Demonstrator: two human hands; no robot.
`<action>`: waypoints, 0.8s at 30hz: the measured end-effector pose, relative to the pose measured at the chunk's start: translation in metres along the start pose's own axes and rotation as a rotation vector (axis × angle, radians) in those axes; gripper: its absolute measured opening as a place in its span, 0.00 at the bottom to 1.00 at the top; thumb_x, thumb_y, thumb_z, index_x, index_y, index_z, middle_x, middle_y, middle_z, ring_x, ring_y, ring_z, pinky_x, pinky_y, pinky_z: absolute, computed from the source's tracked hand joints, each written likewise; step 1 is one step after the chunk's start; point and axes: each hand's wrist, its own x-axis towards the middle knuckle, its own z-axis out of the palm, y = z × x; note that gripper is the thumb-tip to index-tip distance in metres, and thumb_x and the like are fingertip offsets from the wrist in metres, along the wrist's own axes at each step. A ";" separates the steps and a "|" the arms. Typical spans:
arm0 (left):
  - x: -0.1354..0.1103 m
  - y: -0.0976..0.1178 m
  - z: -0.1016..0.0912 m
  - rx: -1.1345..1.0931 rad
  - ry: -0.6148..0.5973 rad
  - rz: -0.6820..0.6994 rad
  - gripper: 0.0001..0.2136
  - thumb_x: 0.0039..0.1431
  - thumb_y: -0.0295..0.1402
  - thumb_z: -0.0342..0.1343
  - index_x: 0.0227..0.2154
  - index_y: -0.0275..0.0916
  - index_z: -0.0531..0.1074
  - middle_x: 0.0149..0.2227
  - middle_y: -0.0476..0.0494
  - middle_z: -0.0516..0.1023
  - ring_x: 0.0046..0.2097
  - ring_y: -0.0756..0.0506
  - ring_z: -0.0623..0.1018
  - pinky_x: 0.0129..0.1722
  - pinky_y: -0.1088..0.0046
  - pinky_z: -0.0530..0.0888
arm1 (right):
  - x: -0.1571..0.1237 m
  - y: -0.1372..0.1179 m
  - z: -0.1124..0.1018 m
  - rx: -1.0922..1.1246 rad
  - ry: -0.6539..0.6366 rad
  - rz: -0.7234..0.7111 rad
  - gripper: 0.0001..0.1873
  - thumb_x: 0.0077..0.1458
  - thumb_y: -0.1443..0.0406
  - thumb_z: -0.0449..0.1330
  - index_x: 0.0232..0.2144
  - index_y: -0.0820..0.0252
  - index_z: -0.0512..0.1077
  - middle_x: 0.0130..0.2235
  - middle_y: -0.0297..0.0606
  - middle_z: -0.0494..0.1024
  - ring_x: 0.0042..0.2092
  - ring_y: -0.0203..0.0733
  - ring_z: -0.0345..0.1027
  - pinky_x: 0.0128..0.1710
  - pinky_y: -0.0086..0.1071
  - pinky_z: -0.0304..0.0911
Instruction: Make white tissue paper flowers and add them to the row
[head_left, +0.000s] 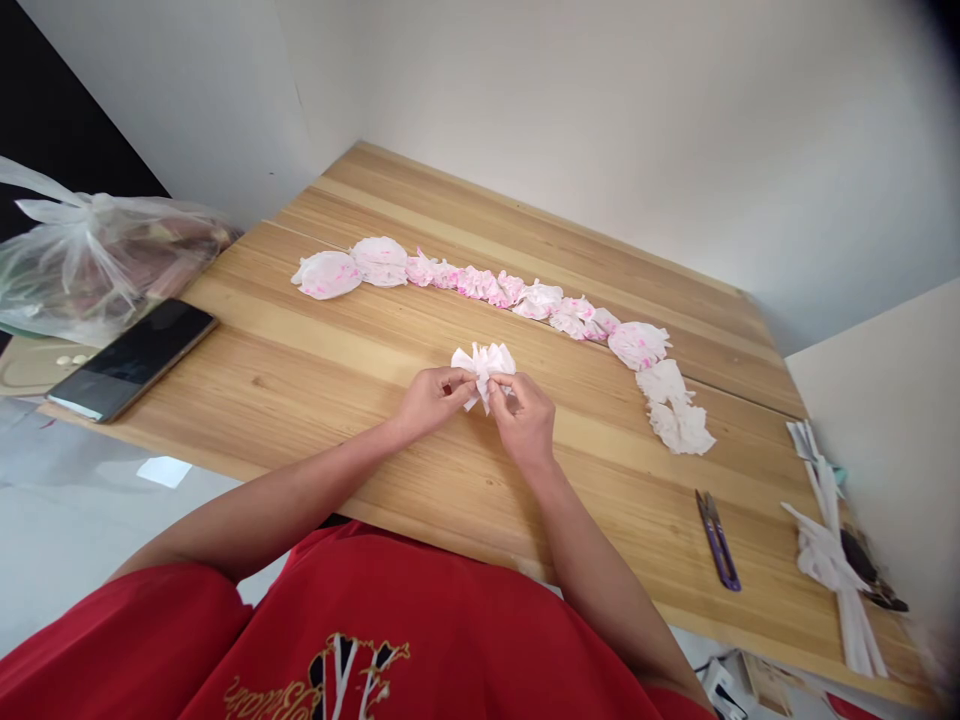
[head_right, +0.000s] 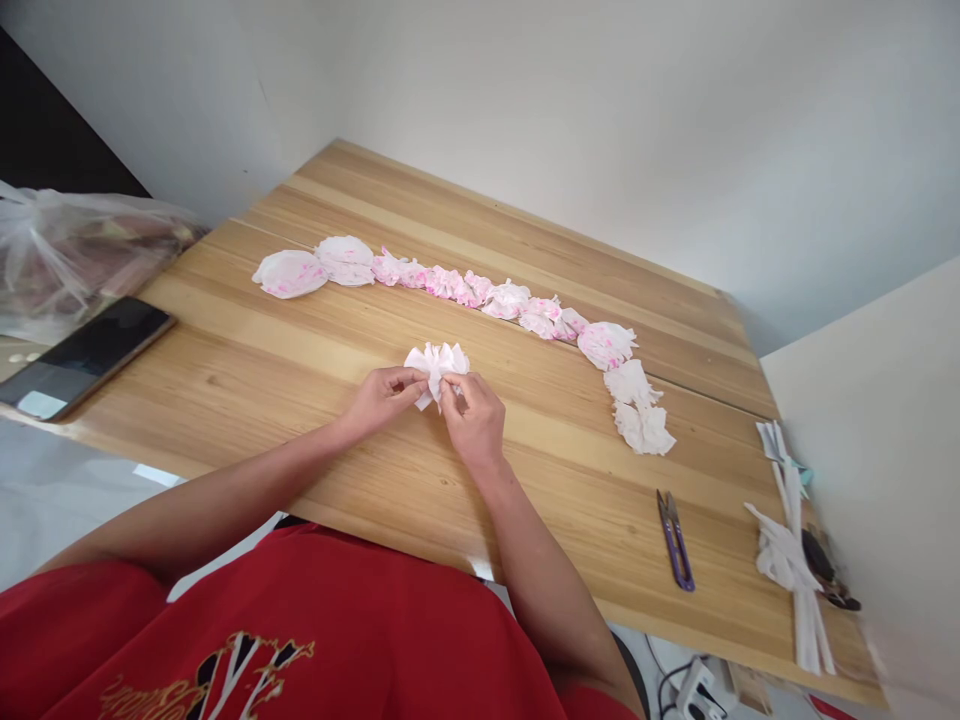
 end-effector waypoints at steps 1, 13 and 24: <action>0.000 0.000 0.000 0.003 -0.001 0.003 0.14 0.56 0.39 0.52 0.28 0.34 0.76 0.28 0.46 0.77 0.29 0.51 0.70 0.30 0.77 0.64 | 0.000 0.000 0.000 0.004 -0.001 0.009 0.08 0.59 0.64 0.54 0.32 0.56 0.73 0.31 0.35 0.77 0.34 0.39 0.69 0.36 0.32 0.62; 0.000 0.000 0.000 0.039 0.017 -0.007 0.14 0.55 0.41 0.53 0.25 0.34 0.73 0.23 0.51 0.70 0.25 0.53 0.64 0.25 0.78 0.58 | -0.001 -0.001 0.001 0.022 -0.012 0.004 0.09 0.59 0.63 0.54 0.32 0.57 0.74 0.31 0.36 0.76 0.34 0.39 0.69 0.37 0.32 0.62; 0.001 -0.001 -0.002 -0.111 0.037 -0.066 0.12 0.54 0.39 0.53 0.25 0.34 0.71 0.23 0.49 0.72 0.26 0.51 0.69 0.29 0.76 0.65 | 0.003 0.000 0.000 0.520 -0.040 0.501 0.16 0.52 0.56 0.61 0.40 0.57 0.76 0.26 0.31 0.73 0.24 0.32 0.60 0.24 0.26 0.59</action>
